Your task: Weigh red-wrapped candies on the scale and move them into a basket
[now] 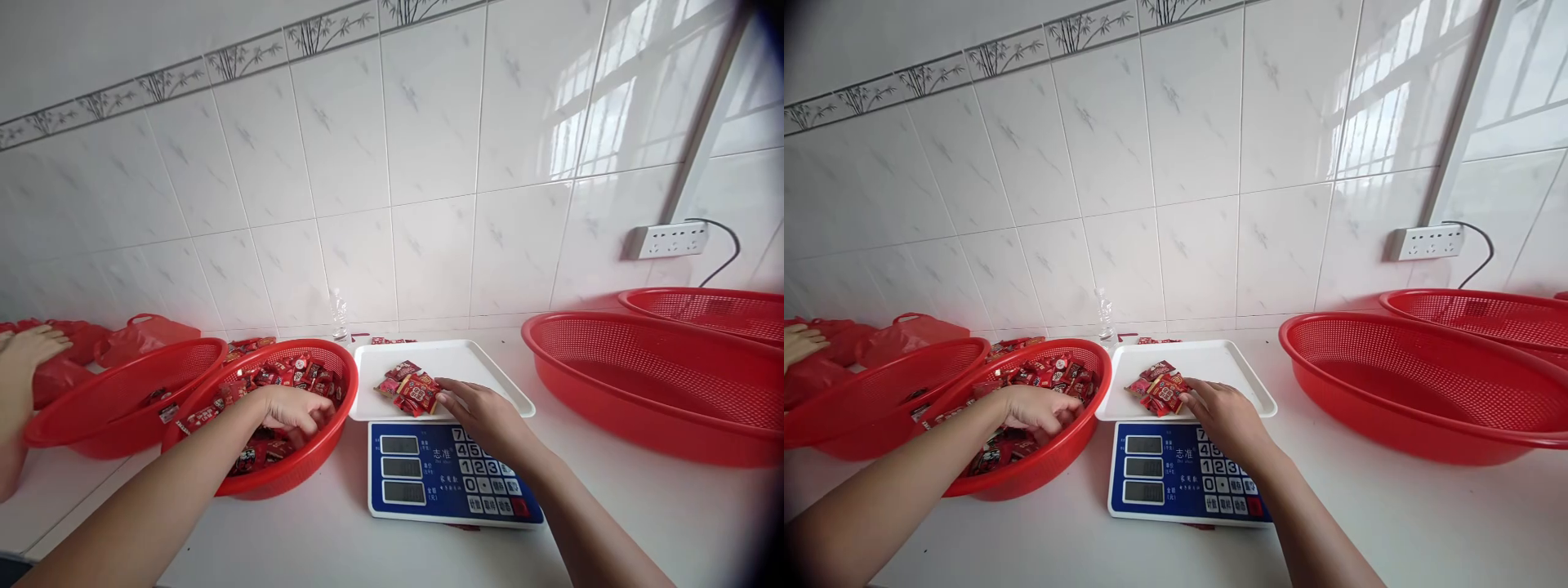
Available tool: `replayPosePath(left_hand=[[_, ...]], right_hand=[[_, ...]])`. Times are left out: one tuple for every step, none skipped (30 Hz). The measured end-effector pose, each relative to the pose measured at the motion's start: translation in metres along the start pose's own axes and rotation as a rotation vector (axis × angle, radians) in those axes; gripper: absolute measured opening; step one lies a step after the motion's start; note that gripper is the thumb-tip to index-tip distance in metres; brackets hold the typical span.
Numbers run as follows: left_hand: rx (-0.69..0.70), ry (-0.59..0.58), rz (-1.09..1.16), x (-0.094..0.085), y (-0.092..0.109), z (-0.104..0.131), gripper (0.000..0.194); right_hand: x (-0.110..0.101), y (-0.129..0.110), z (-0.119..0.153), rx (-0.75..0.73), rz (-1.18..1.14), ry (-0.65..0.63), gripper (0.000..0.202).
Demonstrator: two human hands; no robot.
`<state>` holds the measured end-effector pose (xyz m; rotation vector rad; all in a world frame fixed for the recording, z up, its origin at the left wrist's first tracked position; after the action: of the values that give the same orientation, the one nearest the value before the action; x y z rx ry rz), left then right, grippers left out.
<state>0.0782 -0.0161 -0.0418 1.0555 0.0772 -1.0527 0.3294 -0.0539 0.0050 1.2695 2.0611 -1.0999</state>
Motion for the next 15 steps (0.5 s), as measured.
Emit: replayPosePath(left_hand=[[0.026, 0.023, 0.011, -0.002, 0.004, 0.002, 0.035], [0.052, 0.051, 0.021, -0.004, 0.008, 0.004, 0.033], [0.08, 0.084, 0.031, -0.006, 0.012, 0.004, 0.031], [0.111, 0.124, 0.036, -0.01, 0.018, 0.005, 0.029], [0.149, 0.178, 0.037, -0.014, 0.025, 0.004, 0.028], [0.192, 0.238, 0.031, -0.018, 0.033, 0.004, 0.027], [0.238, 0.303, 0.02, -0.023, 0.042, 0.003, 0.027], [0.288, 0.373, -0.002, -0.026, 0.051, 0.002, 0.026], [0.34, 0.443, -0.033, -0.028, 0.061, 0.001, 0.026], [0.391, 0.514, -0.073, -0.029, 0.071, 0.0, 0.027], [0.437, 0.58, -0.119, -0.028, 0.08, -0.002, 0.027], [0.473, 0.639, -0.168, -0.026, 0.087, -0.004, 0.028], [0.5, 0.69, -0.216, -0.022, 0.093, -0.008, 0.029], [0.518, 0.725, -0.258, -0.017, 0.098, -0.012, 0.031], [0.532, 0.743, -0.291, -0.011, 0.102, -0.017, 0.033]], right_hand=[[0.0, 0.0, 0.0, -0.002, -0.001, 0.002, 0.043], [0.001, 0.0, 0.0, -0.005, -0.003, 0.003, 0.043], [0.001, 0.0, 0.0, -0.008, -0.004, 0.007, 0.043], [0.002, 0.001, 0.0, -0.011, -0.007, 0.01, 0.044], [0.002, 0.001, 0.0, -0.013, -0.01, 0.013, 0.044], [0.002, 0.001, 0.0, -0.015, -0.014, 0.015, 0.044], [0.002, 0.001, 0.0, -0.015, -0.015, 0.016, 0.044], [0.002, 0.001, 0.0, -0.014, -0.014, 0.018, 0.044], [0.002, 0.001, 0.0, -0.014, -0.012, 0.02, 0.044], [0.001, 0.0, 0.0, -0.014, -0.01, 0.021, 0.044], [0.001, 0.0, 0.0, -0.016, -0.01, 0.024, 0.043], [0.0, 0.0, 0.0, -0.018, -0.013, 0.027, 0.043], [0.0, -0.001, 0.0, -0.019, -0.019, 0.03, 0.043], [-0.001, -0.001, 0.0, -0.02, -0.026, 0.032, 0.043], [-0.001, 0.0, 0.0, -0.017, -0.029, 0.032, 0.043]])
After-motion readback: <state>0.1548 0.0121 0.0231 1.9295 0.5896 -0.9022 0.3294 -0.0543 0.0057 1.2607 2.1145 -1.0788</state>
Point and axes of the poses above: each hand's wrist, its own z-axis away from the middle knuckle, its own x-axis out of the palm, y = z × x, the point moved 9 cm from there along -z, towards the middle knuckle, and after that the axes turned 14 degrees about y, right-handed, at the moved point
